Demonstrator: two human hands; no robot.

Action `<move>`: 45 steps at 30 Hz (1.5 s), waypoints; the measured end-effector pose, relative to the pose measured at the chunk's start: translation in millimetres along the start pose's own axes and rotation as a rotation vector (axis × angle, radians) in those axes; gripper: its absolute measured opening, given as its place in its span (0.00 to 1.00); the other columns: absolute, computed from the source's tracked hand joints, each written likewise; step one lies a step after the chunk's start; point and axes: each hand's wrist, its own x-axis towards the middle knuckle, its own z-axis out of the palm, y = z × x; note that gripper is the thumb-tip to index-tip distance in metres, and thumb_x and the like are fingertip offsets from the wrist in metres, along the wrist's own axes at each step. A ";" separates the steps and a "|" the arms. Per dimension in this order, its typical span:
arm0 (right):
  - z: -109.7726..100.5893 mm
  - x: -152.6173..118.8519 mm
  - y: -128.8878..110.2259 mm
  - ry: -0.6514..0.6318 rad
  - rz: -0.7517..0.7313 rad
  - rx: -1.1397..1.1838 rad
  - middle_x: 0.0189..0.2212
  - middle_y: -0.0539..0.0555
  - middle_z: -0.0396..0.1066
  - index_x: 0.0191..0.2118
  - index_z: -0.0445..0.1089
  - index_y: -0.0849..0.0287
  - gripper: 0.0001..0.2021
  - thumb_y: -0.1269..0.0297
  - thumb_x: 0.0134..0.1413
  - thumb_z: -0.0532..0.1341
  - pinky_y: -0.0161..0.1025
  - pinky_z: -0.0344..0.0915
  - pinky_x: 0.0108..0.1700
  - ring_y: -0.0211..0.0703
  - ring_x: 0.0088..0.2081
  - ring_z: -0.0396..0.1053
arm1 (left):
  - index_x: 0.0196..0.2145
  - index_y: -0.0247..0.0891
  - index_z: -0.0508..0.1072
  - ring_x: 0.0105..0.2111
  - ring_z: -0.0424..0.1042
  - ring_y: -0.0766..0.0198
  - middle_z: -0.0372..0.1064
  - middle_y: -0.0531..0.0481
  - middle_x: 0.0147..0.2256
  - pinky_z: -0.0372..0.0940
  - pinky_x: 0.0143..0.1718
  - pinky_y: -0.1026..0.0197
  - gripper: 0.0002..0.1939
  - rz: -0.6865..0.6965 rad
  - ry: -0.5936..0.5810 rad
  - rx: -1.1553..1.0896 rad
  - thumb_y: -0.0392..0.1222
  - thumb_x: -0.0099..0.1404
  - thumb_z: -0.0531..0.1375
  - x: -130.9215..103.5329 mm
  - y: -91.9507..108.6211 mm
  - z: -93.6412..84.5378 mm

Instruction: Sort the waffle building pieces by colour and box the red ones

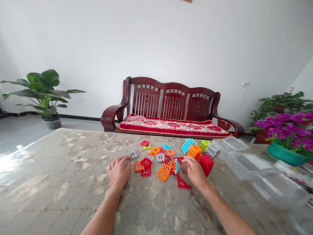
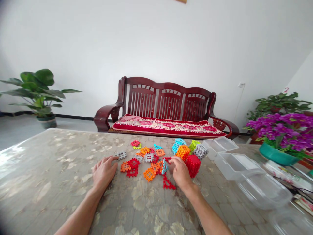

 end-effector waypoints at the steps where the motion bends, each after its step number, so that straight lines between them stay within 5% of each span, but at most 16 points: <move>1: -0.4 -1.9 0.9 -0.004 0.044 -0.027 0.44 0.56 0.71 0.40 0.72 0.57 0.20 0.78 0.45 0.48 0.41 0.61 0.55 0.42 0.49 0.68 | 0.48 0.49 0.75 0.57 0.61 0.51 0.69 0.50 0.54 0.51 0.58 0.48 0.20 0.001 0.000 0.002 0.41 0.63 0.50 0.1 0.0 0.2; 4: -3.2 -6.8 -4.9 -0.082 0.181 -0.109 0.43 0.57 0.71 0.45 0.70 0.58 0.14 0.65 0.53 0.54 0.41 0.64 0.48 0.45 0.43 0.70 | 0.48 0.48 0.75 0.57 0.61 0.51 0.69 0.49 0.53 0.51 0.58 0.48 0.20 0.000 0.003 0.008 0.41 0.63 0.50 0.2 0.8 0.2; 9: -3.5 -8.2 -28.9 -0.256 0.288 -0.267 0.43 0.59 0.70 0.47 0.69 0.58 0.21 0.48 0.54 0.56 0.40 0.62 0.47 0.49 0.46 0.69 | 0.48 0.48 0.75 0.57 0.61 0.51 0.69 0.49 0.53 0.51 0.58 0.48 0.20 -0.010 -0.007 0.003 0.41 0.63 0.49 -0.5 1.7 -0.9; 18: 3.6 3.8 -28.3 -0.304 0.227 -0.351 0.47 0.55 0.70 0.48 0.69 0.55 0.21 0.75 0.46 0.55 0.35 0.58 0.50 0.45 0.51 0.65 | 0.48 0.48 0.75 0.57 0.61 0.52 0.70 0.49 0.53 0.50 0.58 0.48 0.20 -0.004 -0.002 -0.009 0.40 0.62 0.50 -1.3 1.9 -2.5; 25: 6.7 5.7 -35.5 -0.269 0.272 -0.389 0.44 0.57 0.70 0.47 0.69 0.57 0.17 0.54 0.57 0.55 0.37 0.60 0.46 0.47 0.48 0.67 | 0.48 0.48 0.75 0.57 0.61 0.52 0.69 0.50 0.53 0.50 0.58 0.48 0.20 -0.003 -0.006 0.004 0.41 0.63 0.49 -1.1 2.2 -2.3; 33: 8.6 11.5 -35.9 -0.277 0.244 -0.382 0.47 0.55 0.69 0.49 0.68 0.56 0.19 0.72 0.50 0.55 0.35 0.59 0.47 0.44 0.50 0.65 | 0.48 0.48 0.75 0.58 0.61 0.51 0.69 0.50 0.53 0.50 0.59 0.48 0.20 -0.002 -0.003 0.008 0.41 0.63 0.49 -0.8 1.4 -1.9; 36: 6.0 11.2 -36.3 -0.257 0.252 -0.361 0.44 0.57 0.70 0.46 0.69 0.58 0.14 0.63 0.56 0.54 0.36 0.59 0.48 0.45 0.48 0.67 | 0.48 0.49 0.75 0.58 0.61 0.52 0.69 0.51 0.54 0.50 0.59 0.48 0.20 -0.001 -0.008 0.009 0.41 0.63 0.49 -0.8 1.6 -1.9; 40: 6.9 11.8 -43.4 -0.265 0.308 -0.398 0.45 0.60 0.70 0.48 0.68 0.58 0.21 0.48 0.58 0.53 0.38 0.61 0.44 0.48 0.49 0.67 | 0.48 0.49 0.75 0.58 0.61 0.53 0.69 0.50 0.54 0.50 0.59 0.49 0.20 0.001 -0.012 0.019 0.41 0.63 0.49 -0.2 1.1 -1.3; 45: 15.4 15.4 -37.4 -0.281 0.275 -0.377 0.46 0.58 0.70 0.51 0.68 0.56 0.19 0.64 0.52 0.57 0.38 0.62 0.45 0.48 0.49 0.67 | 0.48 0.49 0.75 0.57 0.61 0.52 0.69 0.50 0.53 0.50 0.58 0.49 0.20 0.001 -0.007 0.012 0.41 0.63 0.49 -0.2 1.6 -2.5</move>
